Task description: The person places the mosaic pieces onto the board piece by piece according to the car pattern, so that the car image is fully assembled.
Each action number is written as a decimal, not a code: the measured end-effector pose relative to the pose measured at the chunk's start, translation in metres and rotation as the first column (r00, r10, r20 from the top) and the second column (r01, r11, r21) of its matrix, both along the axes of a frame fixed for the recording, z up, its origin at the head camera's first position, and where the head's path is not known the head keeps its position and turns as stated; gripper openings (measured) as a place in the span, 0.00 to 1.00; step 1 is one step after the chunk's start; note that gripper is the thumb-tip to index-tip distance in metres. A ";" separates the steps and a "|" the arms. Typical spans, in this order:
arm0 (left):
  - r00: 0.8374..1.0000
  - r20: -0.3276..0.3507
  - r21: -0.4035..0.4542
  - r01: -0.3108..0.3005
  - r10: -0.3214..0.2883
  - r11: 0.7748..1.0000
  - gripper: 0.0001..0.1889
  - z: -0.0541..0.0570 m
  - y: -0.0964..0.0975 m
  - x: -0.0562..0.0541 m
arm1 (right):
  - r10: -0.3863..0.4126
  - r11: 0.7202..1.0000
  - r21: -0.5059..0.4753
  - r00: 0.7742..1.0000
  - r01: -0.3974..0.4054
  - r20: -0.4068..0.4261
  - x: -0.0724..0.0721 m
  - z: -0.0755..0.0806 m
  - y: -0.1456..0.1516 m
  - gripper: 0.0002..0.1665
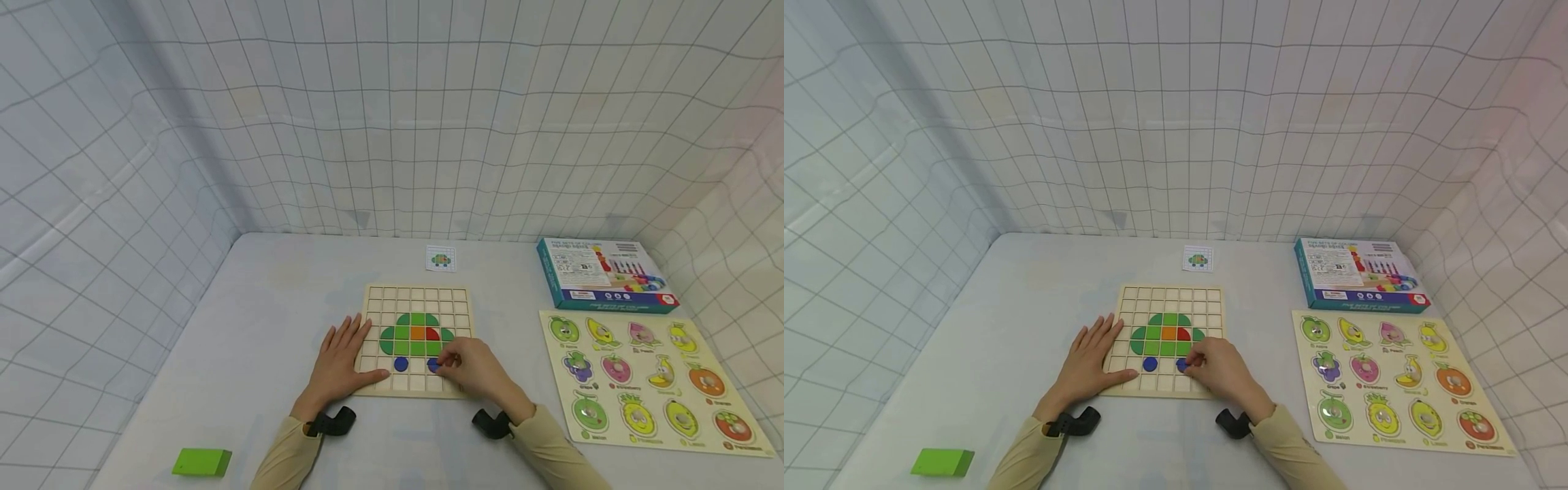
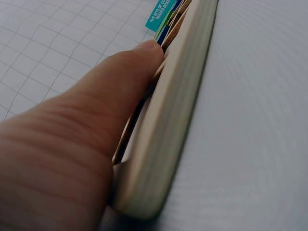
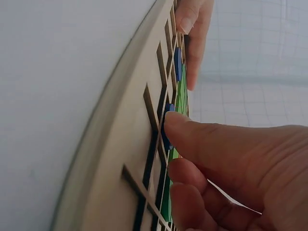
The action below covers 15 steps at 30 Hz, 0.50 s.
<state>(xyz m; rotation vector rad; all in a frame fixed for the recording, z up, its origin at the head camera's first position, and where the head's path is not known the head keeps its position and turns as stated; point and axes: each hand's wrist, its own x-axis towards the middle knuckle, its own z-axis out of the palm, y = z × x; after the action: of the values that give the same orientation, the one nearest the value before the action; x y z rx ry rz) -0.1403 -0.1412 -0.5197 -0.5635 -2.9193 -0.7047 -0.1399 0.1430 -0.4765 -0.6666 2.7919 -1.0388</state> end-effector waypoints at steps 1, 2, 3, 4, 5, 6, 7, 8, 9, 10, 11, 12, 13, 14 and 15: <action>1.000 0.000 0.000 0.000 0.000 1.000 0.52 0.000 0.000 0.000 | 0.001 1.000 -0.001 1.000 -0.001 0.000 0.000 0.000 0.000 0.07; 1.000 -0.001 0.000 0.001 -0.001 1.000 0.52 0.000 0.000 0.000 | 0.002 1.000 -0.001 1.000 -0.002 -0.003 0.000 0.000 0.000 0.08; 1.000 -0.003 0.000 0.002 -0.002 1.000 0.52 0.000 0.000 0.000 | 0.003 1.000 -0.004 1.000 -0.003 -0.004 0.000 0.000 0.000 0.08; 1.000 -0.005 0.000 0.002 -0.002 1.000 0.52 0.000 0.000 0.000 | 0.004 1.000 -0.006 1.000 -0.004 -0.004 0.000 0.000 0.000 0.08; 1.000 -0.006 0.000 0.003 -0.003 1.000 0.52 0.000 0.001 0.000 | 0.003 1.000 -0.007 1.000 -0.003 -0.005 0.000 0.000 0.000 0.08; 1.000 -0.008 0.002 0.003 -0.003 1.000 0.52 0.000 0.001 0.000 | 0.003 1.000 -0.010 1.000 -0.003 -0.006 0.000 0.000 -0.001 0.08; 1.000 -0.009 0.003 0.004 -0.004 1.000 0.52 0.000 0.001 0.000 | 0.002 1.000 -0.011 1.000 -0.002 -0.006 0.000 0.000 -0.001 0.08; 1.000 -0.010 0.003 0.004 -0.004 1.000 0.52 0.000 0.001 0.000 | 0.002 1.000 -0.012 1.000 -0.002 -0.008 0.000 0.000 -0.001 0.08; 1.000 -0.010 0.003 0.004 -0.004 1.000 0.52 0.000 0.001 0.000 | -0.002 1.000 -0.014 1.000 0.002 -0.007 0.000 0.000 -0.002 0.08; 1.000 -0.008 0.003 0.003 -0.003 1.000 0.52 0.000 0.001 0.000 | -0.005 1.000 -0.015 1.000 0.005 -0.008 0.000 0.000 -0.002 0.08; 1.000 -0.007 0.002 0.002 -0.002 1.000 0.52 0.000 0.001 0.000 | -0.009 1.000 -0.016 1.000 0.008 -0.010 0.000 -0.001 -0.003 0.08; 1.000 -0.006 0.001 0.001 -0.001 1.000 0.52 0.000 0.001 0.000 | -0.011 1.000 -0.018 1.000 0.011 -0.009 0.000 -0.001 -0.003 0.08; 1.000 -0.005 -0.001 0.000 0.000 1.000 0.52 0.000 0.001 0.000 | -0.014 1.000 -0.017 1.000 0.014 -0.011 0.000 -0.001 -0.004 0.08; 1.000 -0.005 -0.003 0.000 0.000 1.000 0.52 0.000 0.000 0.000 | -0.017 1.000 -0.016 1.000 0.017 -0.012 0.000 -0.002 -0.004 0.08; 1.000 -0.006 -0.004 0.001 -0.001 1.000 0.52 0.000 0.000 0.000 | -0.020 1.000 -0.014 1.000 0.019 -0.013 0.000 -0.002 -0.005 0.08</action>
<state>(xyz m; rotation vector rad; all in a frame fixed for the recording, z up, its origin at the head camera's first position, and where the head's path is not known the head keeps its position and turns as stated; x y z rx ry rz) -0.1402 -0.1407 -0.5198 -0.5660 -2.9158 -0.6963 -0.1400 0.1383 -0.4786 -0.6510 2.8101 -1.0620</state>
